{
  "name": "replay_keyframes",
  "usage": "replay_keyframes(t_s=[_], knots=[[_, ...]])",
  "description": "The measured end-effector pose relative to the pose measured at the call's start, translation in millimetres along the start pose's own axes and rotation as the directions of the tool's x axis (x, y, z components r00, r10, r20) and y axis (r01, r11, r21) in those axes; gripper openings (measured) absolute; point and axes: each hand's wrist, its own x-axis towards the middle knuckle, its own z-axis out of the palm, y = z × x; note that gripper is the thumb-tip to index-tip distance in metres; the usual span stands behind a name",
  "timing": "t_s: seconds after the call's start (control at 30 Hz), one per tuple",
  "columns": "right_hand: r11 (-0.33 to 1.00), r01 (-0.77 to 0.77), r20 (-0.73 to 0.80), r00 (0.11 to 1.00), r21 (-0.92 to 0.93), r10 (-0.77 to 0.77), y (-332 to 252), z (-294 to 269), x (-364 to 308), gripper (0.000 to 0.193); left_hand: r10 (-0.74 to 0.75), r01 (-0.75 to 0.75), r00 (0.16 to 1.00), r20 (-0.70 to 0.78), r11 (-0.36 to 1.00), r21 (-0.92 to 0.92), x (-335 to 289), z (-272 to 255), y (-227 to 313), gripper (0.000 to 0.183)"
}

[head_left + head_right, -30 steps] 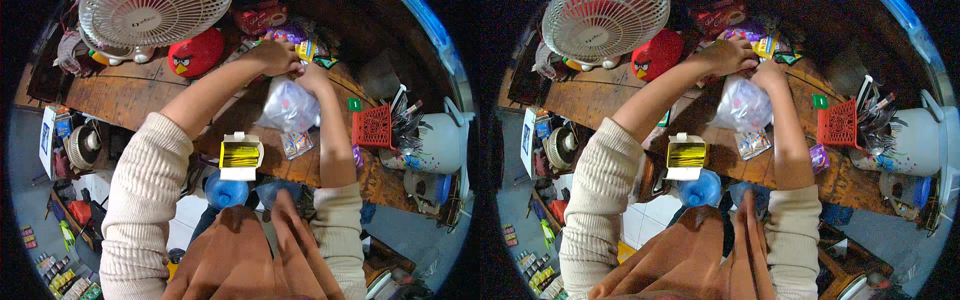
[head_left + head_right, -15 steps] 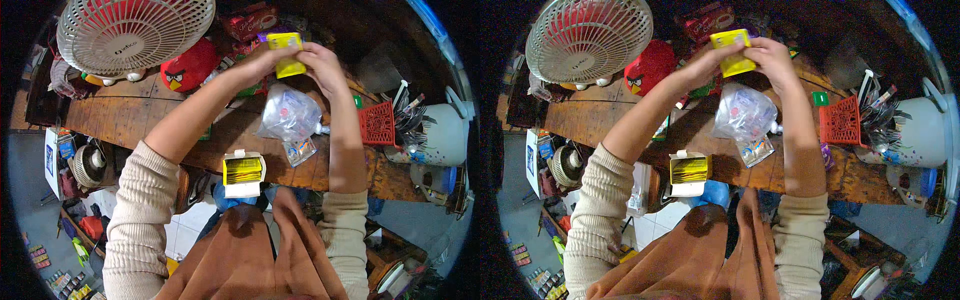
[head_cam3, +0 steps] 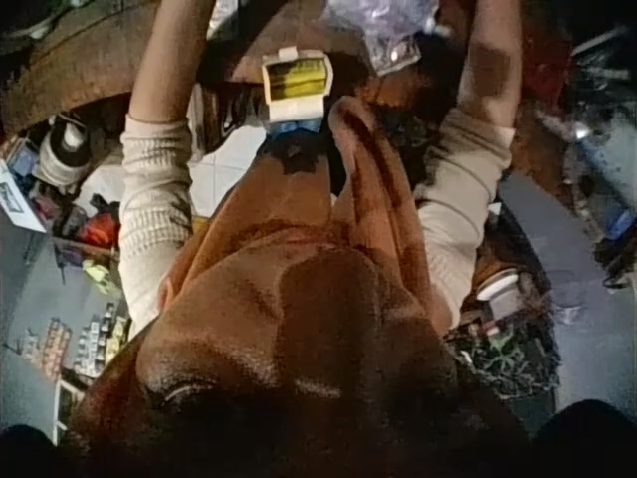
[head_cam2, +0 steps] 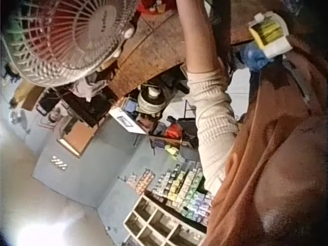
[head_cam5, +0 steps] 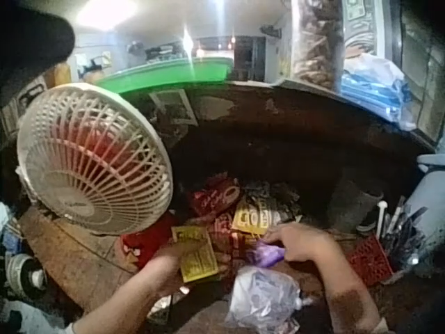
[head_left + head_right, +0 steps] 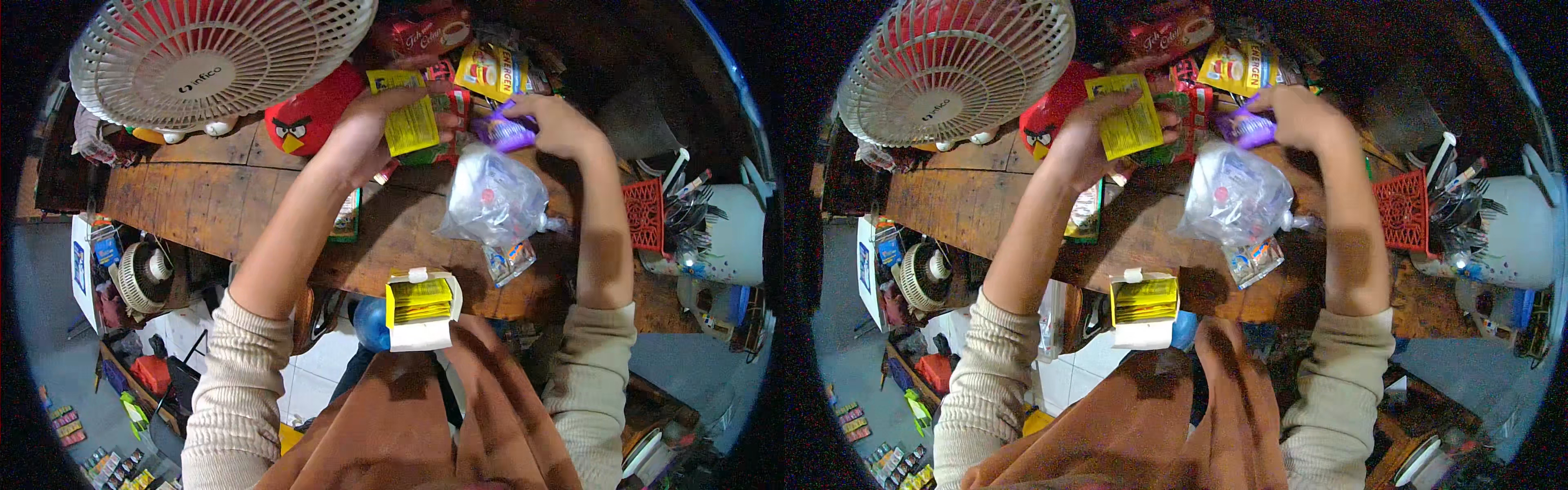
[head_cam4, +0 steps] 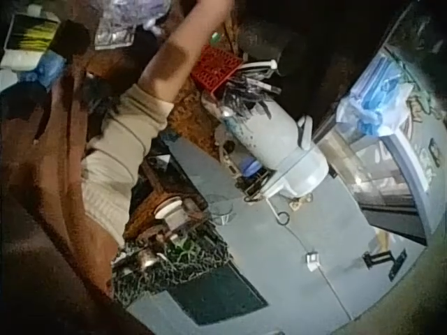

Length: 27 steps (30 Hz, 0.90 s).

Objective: Organizing various packets of instant drinks and snacks into a storage container.

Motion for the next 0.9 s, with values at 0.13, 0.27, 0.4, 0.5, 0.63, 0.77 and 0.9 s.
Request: replay_keyframes(t_s=[0.13,0.27,0.4,0.5,0.63,0.77,0.9], knots=[[0.968,-0.250,-0.221,0.946,-0.032,0.237,22,-7,30,0.045,-0.088,0.087,0.993,-0.082,0.996,-0.022,0,4,-5,0.047],[0.951,-0.295,-0.184,0.944,-0.094,0.275,24,19,29,0.072,0.043,-0.057,0.993,-0.108,0.990,-0.128,4,11,-13,0.046],[0.973,-0.055,-0.105,0.994,-0.225,0.032,6,13,-18,0.057,0.124,-0.149,0.985,-0.122,0.963,-0.226,3,-2,-25,0.039],[0.948,-0.278,0.113,0.948,-0.155,0.296,5,-21,-15,0.045,0.101,-0.131,0.985,-0.140,0.967,-0.220,4,0,-35,0.041],[0.922,-0.365,-0.436,0.856,-0.131,0.277,33,0,8,0.038,0.089,-0.109,0.990,-0.108,0.975,-0.193,10,6,-48,0.042],[0.891,-0.434,-0.390,0.849,-0.133,0.356,32,29,23,0.039,0.076,-0.094,0.989,-0.127,0.985,-0.146,6,4,-49,0.042],[0.872,-0.478,-0.450,0.806,-0.109,0.386,35,10,7,0.028,0.073,-0.095,0.991,-0.115,0.976,-0.198,3,-2,-45,0.041]])
